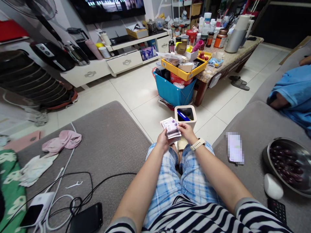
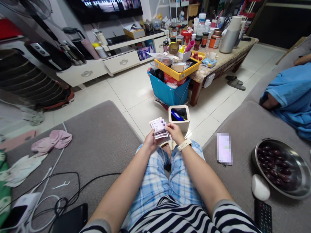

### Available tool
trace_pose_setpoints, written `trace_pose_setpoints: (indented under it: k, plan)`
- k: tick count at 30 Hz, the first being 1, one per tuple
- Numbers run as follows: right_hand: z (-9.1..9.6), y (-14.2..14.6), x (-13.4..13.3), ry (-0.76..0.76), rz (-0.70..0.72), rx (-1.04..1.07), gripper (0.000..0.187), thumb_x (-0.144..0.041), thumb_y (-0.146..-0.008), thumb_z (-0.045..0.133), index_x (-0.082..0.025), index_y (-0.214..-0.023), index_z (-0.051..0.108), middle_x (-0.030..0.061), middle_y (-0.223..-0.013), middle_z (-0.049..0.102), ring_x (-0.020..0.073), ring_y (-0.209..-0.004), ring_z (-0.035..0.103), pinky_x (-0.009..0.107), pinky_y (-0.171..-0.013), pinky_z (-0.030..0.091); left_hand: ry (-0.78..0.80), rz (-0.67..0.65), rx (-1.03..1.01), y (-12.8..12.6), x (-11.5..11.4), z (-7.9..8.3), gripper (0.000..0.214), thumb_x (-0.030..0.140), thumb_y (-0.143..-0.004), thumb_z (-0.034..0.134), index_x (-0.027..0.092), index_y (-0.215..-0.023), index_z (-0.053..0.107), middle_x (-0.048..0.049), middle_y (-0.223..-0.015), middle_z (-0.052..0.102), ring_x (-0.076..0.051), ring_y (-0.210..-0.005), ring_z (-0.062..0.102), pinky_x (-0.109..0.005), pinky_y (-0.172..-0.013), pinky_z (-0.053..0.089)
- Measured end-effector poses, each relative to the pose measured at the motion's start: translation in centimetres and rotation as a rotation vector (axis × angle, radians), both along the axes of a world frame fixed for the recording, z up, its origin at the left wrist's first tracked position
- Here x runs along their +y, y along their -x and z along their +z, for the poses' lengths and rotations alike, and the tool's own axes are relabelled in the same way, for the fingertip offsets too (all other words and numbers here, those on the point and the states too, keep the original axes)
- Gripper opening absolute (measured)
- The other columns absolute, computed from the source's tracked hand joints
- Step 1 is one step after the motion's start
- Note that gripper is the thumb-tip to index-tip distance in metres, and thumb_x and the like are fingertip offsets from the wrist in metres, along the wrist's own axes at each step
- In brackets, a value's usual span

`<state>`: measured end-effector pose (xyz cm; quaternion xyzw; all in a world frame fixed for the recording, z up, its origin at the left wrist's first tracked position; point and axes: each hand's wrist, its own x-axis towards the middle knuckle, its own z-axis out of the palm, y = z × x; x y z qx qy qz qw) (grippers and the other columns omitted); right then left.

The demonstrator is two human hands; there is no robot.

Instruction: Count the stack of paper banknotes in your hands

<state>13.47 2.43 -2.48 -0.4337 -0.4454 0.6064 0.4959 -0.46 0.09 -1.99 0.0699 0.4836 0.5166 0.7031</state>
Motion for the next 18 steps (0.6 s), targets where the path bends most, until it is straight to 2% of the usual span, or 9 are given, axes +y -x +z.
trace_pose_setpoints:
  k: [3,6,8,11,15,18]
  plan:
    - [0.33,-0.02,-0.06,-0.02,-0.009,-0.027,0.031,-0.049,-0.068,0.074,-0.02,-0.071,0.062,-0.0034,-0.063,0.053,0.0111,-0.056,0.04,0.027,-0.056,0.031,0.003,0.021,0.019,0.15,-0.02,-0.14,0.03,0.03,-0.088,0.056,0.013,-0.11,0.067,-0.0109,-0.09,0.073,-0.019,-0.069,0.068,-0.031,-0.063,0.056]
    - [0.47,-0.05,-0.06,-0.021,-0.002,-0.047,0.037,-0.055,-0.068,0.072,-0.021,-0.066,0.059,-0.0043,-0.057,0.048,0.0111,-0.054,0.038,0.027,-0.054,0.031,0.007,0.025,0.025,0.22,-0.03,-0.15,0.029,0.029,-0.087,0.057,0.013,-0.109,0.067,-0.0099,-0.089,0.073,-0.018,-0.068,0.068,-0.028,-0.061,0.055]
    - [0.42,-0.06,-0.04,-0.003,0.001,-0.036,0.043,-0.061,-0.07,0.069,-0.021,-0.065,0.057,-0.0037,-0.056,0.048,0.0111,-0.052,0.038,0.027,-0.053,0.031,0.007,0.014,0.018,0.18,0.0,-0.07,0.03,0.03,-0.087,0.056,0.012,-0.109,0.067,-0.0105,-0.089,0.074,-0.019,-0.069,0.069,-0.03,-0.063,0.056]
    - [0.32,-0.11,-0.03,0.029,0.02,-0.018,0.048,-0.067,-0.072,0.064,-0.02,-0.067,0.059,-0.0002,-0.06,0.057,0.012,-0.053,0.042,0.028,-0.053,0.033,0.0,-0.016,-0.007,0.04,0.07,0.07,0.033,0.033,-0.089,0.053,0.01,-0.107,0.068,-0.013,-0.09,0.073,-0.023,-0.071,0.07,-0.037,-0.069,0.058]
    - [0.39,-0.23,-0.08,0.03,0.011,-0.031,0.045,-0.064,-0.073,0.066,-0.021,-0.069,0.058,0.0002,-0.062,0.06,0.013,-0.054,0.045,0.028,-0.054,0.034,-0.013,-0.04,-0.01,-0.02,0.03,0.07,0.031,0.03,-0.087,0.055,0.008,-0.104,0.068,-0.0141,-0.089,0.073,-0.025,-0.073,0.071,-0.041,-0.073,0.058]
    - [0.47,-0.17,-0.02,0.017,-0.058,-0.03,0.041,-0.059,-0.069,0.072,-0.021,-0.069,0.055,-0.0029,-0.06,0.055,0.0116,-0.053,0.041,0.028,-0.053,0.033,-0.027,-0.042,0.02,0.08,-0.15,0.03,0.025,0.023,-0.082,0.06,0.009,-0.101,0.069,-0.0136,-0.09,0.074,-0.024,-0.073,0.071,-0.039,-0.071,0.058]
